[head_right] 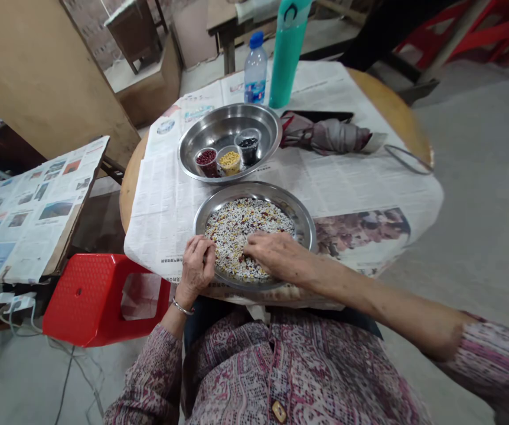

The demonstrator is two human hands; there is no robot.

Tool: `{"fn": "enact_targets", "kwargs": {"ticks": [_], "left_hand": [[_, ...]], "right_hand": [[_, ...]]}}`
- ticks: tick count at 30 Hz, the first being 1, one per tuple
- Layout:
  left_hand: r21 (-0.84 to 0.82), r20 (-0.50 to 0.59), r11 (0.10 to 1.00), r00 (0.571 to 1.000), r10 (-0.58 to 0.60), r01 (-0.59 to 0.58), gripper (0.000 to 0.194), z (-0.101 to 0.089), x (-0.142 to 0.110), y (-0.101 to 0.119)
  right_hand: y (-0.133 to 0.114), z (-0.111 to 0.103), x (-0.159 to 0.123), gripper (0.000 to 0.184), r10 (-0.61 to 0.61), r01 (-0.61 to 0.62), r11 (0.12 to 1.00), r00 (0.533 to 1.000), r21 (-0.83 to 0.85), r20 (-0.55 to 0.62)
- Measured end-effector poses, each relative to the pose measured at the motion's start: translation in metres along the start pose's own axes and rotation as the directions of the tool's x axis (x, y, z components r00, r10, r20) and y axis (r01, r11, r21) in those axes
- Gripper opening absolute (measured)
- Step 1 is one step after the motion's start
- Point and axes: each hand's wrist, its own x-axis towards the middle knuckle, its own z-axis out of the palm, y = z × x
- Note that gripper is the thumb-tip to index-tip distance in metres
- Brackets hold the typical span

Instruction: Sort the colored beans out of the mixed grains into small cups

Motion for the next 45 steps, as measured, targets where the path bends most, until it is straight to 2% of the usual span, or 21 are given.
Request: {"fn": "enact_targets", "kwargs": {"ticks": [2,5,9,11,14,19,22,25,28,31,33,38,40,45], "left_hand": [[-0.017,0.003,1.000,1.000,-0.008,0.008,0.018,0.000,0.000,0.000],[-0.027,0.000,1.000,1.000,-0.012,0.012,0.018,-0.001,0.001,0.001],[-0.001,-0.023,1.000,0.999,0.023,-0.023,0.017,-0.001,0.002,0.002],[0.005,-0.021,1.000,0.999,0.030,-0.030,0.017,-0.001,0.002,0.002],[0.002,-0.004,1.000,1.000,0.016,-0.016,0.017,-0.001,0.002,0.001],[-0.020,-0.026,1.000,1.000,0.015,-0.016,0.016,-0.001,0.000,0.002],[-0.048,-0.057,0.999,0.998,-0.022,0.020,0.014,-0.001,-0.001,0.003],[-0.060,-0.112,0.998,0.993,-0.039,0.032,0.016,-0.001,-0.002,0.003],[-0.071,-0.109,0.997,0.993,-0.043,0.036,0.017,0.000,-0.002,0.003],[-0.090,-0.084,0.995,0.995,-0.051,0.043,0.016,0.000,-0.002,0.003],[-0.088,-0.075,0.995,0.996,-0.051,0.044,0.016,0.000,-0.002,0.003],[-0.048,-0.074,0.998,0.996,-0.046,0.043,0.014,-0.002,-0.001,0.004],[-0.049,-0.080,0.998,0.996,-0.041,0.037,0.015,-0.002,0.000,0.004],[-0.055,-0.047,0.997,0.998,-0.049,0.046,0.018,-0.001,-0.002,0.003]], "right_hand": [[0.012,-0.005,0.008,0.025,0.080,-0.087,0.992,0.994,-0.093,-0.079],[0.027,-0.013,0.016,0.024,0.199,-0.237,0.958,0.955,-0.163,-0.218],[0.027,-0.007,0.019,0.026,0.273,-0.320,0.933,0.927,-0.162,-0.259],[0.020,0.000,0.023,0.029,0.288,-0.319,0.940,0.932,-0.121,-0.222],[0.008,0.007,0.035,0.018,0.272,-0.276,0.961,0.950,-0.009,-0.154],[-0.010,0.006,0.054,0.020,0.264,-0.226,0.939,0.956,0.257,-0.123],[-0.026,0.008,0.057,0.024,0.170,-0.123,0.918,0.981,0.378,-0.095],[-0.040,0.013,0.056,0.022,-0.021,0.051,0.946,0.995,0.321,-0.096],[-0.038,0.014,0.051,0.017,-0.113,0.122,0.983,0.991,0.138,-0.072],[-0.018,0.007,0.044,0.020,-0.070,0.069,0.997,0.996,-0.020,-0.055],[0.000,0.000,0.040,0.024,0.023,-0.033,0.996,0.993,-0.082,-0.113],[0.033,-0.007,0.046,0.029,0.254,-0.300,0.949,0.913,-0.101,-0.318],[0.036,-0.004,0.053,0.030,0.269,-0.314,0.944,0.908,-0.096,-0.321],[0.023,-0.004,0.052,0.022,0.159,-0.158,0.987,0.977,0.017,-0.143]]}}
